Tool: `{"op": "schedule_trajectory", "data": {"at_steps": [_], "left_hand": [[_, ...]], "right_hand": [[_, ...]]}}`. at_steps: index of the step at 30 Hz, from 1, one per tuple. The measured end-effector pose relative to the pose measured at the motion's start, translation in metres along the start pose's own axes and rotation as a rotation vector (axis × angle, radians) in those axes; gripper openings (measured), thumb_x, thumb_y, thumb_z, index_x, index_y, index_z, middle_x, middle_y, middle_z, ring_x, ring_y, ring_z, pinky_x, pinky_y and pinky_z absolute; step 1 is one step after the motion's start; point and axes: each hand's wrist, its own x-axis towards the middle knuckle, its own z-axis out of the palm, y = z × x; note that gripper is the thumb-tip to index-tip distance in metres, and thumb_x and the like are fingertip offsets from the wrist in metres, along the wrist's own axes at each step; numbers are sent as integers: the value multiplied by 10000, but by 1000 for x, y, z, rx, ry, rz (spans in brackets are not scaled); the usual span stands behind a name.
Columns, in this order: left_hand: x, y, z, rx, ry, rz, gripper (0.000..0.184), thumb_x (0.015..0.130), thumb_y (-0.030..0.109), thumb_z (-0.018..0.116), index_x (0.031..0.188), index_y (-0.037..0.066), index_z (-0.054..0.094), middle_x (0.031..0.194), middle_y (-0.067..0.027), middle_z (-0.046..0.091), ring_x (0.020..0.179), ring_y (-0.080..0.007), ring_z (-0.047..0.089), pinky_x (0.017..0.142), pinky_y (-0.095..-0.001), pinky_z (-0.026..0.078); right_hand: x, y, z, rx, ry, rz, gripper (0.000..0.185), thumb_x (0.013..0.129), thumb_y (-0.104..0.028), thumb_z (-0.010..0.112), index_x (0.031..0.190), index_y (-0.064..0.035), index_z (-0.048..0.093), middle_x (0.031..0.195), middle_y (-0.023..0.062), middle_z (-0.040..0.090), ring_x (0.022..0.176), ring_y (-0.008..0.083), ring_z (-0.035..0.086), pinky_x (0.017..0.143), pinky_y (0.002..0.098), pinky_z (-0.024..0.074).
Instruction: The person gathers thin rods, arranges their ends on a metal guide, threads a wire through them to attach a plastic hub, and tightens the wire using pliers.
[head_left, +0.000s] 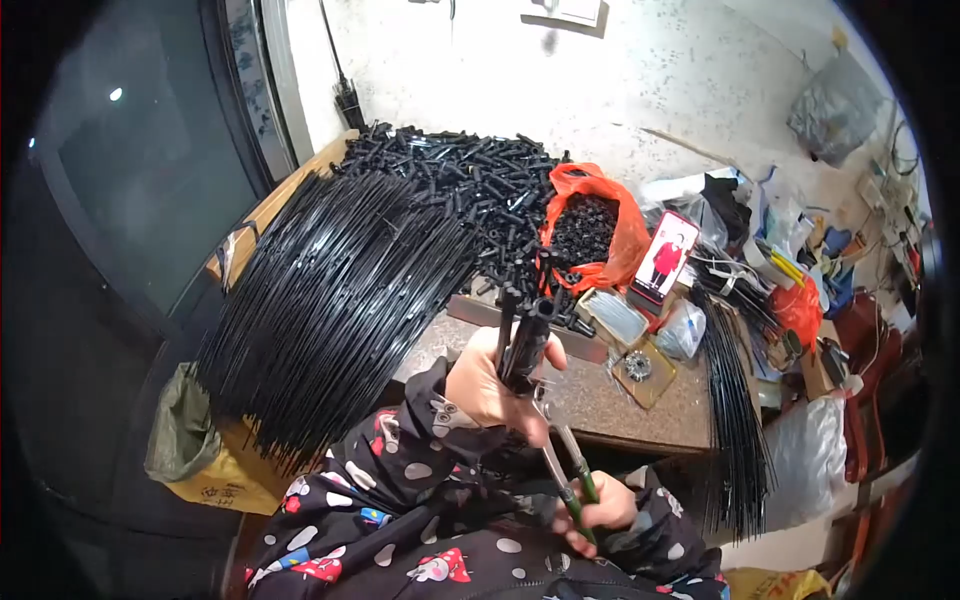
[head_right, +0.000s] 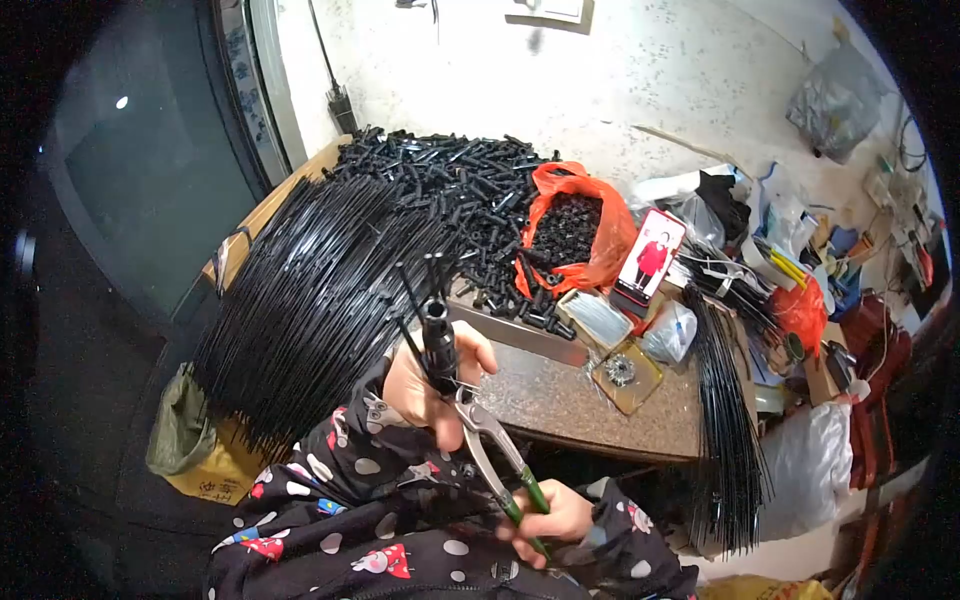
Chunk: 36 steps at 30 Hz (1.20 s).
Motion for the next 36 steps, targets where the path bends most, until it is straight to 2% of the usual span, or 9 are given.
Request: {"op": "schedule_trajectory", "data": {"at_steps": [3, 7, 9, 11, 17, 19, 23, 29, 36], "left_hand": [[4, 13, 3, 474, 3, 199, 552, 440, 154, 859, 869, 47, 528, 647, 83, 439, 561, -14, 377, 495, -179, 309], [-3, 4, 1, 211, 81, 16, 577, 459, 163, 855, 904, 47, 506, 666, 59, 466, 570, -16, 397, 491, -185, 336], [-3, 9, -1, 220, 108, 10, 574, 447, 185, 860, 884, 42, 517, 653, 69, 452, 568, -15, 390, 491, -180, 321], [0, 5, 0, 154, 97, 54, 560, 431, 215, 865, 852, 47, 538, 623, 83, 424, 565, -19, 383, 493, -181, 303], [1, 7, 4, 311, 63, 76, 444, 491, 199, 843, 768, 36, 536, 572, 61, 464, 516, -17, 403, 456, -179, 310], [0, 15, 8, 271, 99, 20, 398, 525, 183, 824, 756, 37, 534, 574, 56, 467, 512, -19, 409, 454, -180, 316], [-1, 14, 13, 296, 172, -24, 313, 586, 152, 775, 754, 37, 538, 578, 50, 472, 514, -22, 414, 462, -184, 326], [-4, 0, 21, 282, 316, 150, 331, 578, 163, 777, 786, 12, 569, 586, 62, 452, 519, -33, 408, 478, -185, 337], [-8, -5, 26, 243, 377, 90, 262, 624, 124, 712, 784, -15, 559, 523, 72, 426, 490, -10, 388, 465, -176, 323]], "right_hand": [[7, -22, 17, -896, 411, -384, 439, 675, -107, 667, 1042, 23, 466, 655, 57, 533, 566, 154, 557, 508, 244, 436], [2, -32, 9, -1672, 1147, -1093, 529, 577, -24, 614, 1079, -16, 449, 833, 166, 553, 766, 319, 552, 695, 377, 453], [-2, -30, 26, -1620, 990, -722, 460, 642, -22, 609, 1075, -8, 454, 837, 163, 554, 734, 297, 565, 677, 360, 457], [7, -11, 36, -909, 484, -401, 276, 807, -68, 534, 1068, -7, 466, 785, 84, 561, 681, 145, 553, 650, 281, 452], [-6, -34, 44, -62, 236, -260, 548, 862, -41, 413, 1344, -81, 156, 927, 117, 562, 753, 144, 560, 716, 273, 441], [-10, -35, 22, -144, 34, -193, 558, 859, -59, 430, 1345, -96, 159, 849, 93, 566, 681, 122, 544, 647, 256, 441], [16, -4, 31, -377, 291, -305, 262, 826, -85, 521, 1085, -57, 494, 629, -30, 469, 531, 55, 429, 490, 200, 341], [33, 3, 24, -939, 739, -705, 148, 809, -70, 537, 943, -12, 520, 673, 60, 559, 594, 125, 528, 570, 258, 429], [32, 3, 38, -1049, 900, -713, 178, 761, -48, 569, 935, -36, 535, 697, 145, 554, 609, 269, 576, 579, 285, 449]]}}
